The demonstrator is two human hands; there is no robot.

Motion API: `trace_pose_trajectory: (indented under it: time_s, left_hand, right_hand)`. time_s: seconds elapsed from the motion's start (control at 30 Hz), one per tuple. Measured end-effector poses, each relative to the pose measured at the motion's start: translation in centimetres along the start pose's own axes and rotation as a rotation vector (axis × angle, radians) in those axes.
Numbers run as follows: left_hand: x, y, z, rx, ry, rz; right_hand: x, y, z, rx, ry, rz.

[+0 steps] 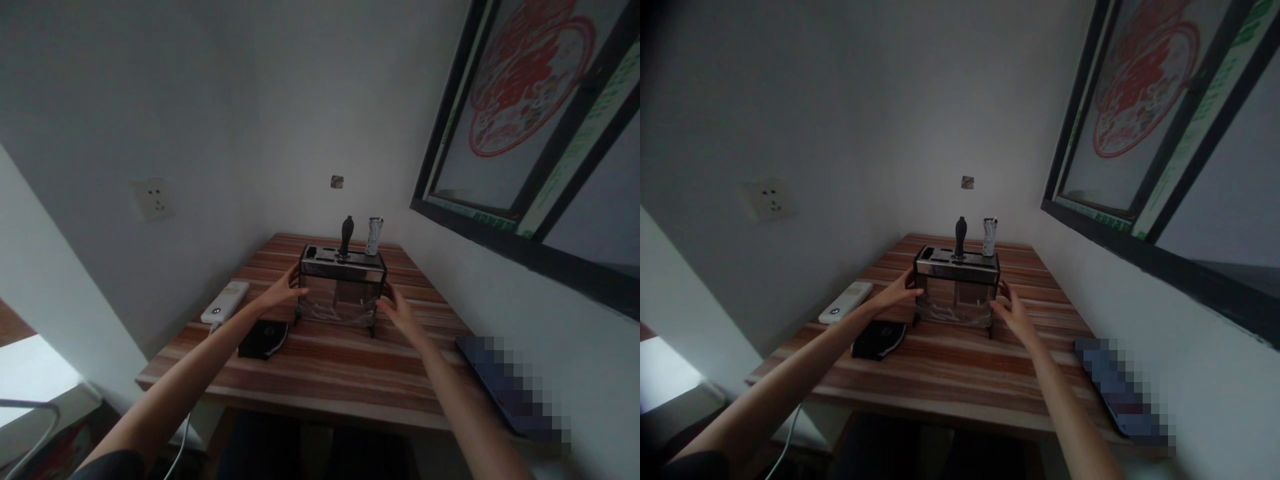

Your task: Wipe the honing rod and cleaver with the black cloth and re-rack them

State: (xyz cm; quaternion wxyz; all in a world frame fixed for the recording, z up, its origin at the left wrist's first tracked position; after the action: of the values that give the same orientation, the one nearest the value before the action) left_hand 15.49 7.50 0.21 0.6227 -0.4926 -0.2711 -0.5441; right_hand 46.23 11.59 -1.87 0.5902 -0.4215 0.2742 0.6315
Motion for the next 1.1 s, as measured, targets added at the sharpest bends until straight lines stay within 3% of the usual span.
trace_pose_trajectory:
  time_s: [0.1,0.17,0.23,0.37,0.5,0.63,0.8,1.1]
  left_hand:
    - [-0.5,-1.4,-1.6,0.035,0.013,0.078]
    - [-1.0,-2.8,-3.2,0.080,0.002,0.266]
    - [-1.7,-4.2,-5.2,0.103,-0.028,0.417]
    - [-2.9,-6.1,-9.2,0.109,-0.098,0.646]
    - [-3.9,-6.6,-11.9,0.100,-0.152,0.814]
    - [-4.8,-6.6,-13.1,0.104,-0.209,0.934]
    - [-5.1,-6.4,-13.7,0.115,-0.256,1.010]
    - [-4.4,-6.0,-13.9,0.178,-0.284,1.005]
  right_hand:
    - [-1.1,-1.1,-3.1,0.288,-0.015,-0.082]
    - [-1.8,0.0,-5.2,0.306,0.002,-0.115]
    - [-2.4,3.3,-6.6,0.123,0.029,-0.148]
    - [-4.0,12.4,-8.6,-0.330,0.047,-0.288]
    - [-5.7,19.0,-8.0,-0.419,0.023,-0.571]
    - [-5.4,23.0,-6.7,-0.467,0.095,-0.815]
    - [-4.7,24.7,-6.0,-0.457,0.122,-0.869]
    - [-4.9,24.3,-5.9,-0.384,0.052,-0.838]
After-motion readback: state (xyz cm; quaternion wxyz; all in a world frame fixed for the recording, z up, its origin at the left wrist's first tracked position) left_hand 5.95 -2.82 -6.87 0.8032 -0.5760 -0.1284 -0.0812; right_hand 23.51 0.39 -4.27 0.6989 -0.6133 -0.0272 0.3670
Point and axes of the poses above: each hand's wrist, its own z-axis towards the middle knuckle, its own y-axis out of the palm, x = y × z, the point moved 7 cm from there along z, towards the middle knuckle, and after that the axes turned 5 degrees about z, right-handed, at the moved point
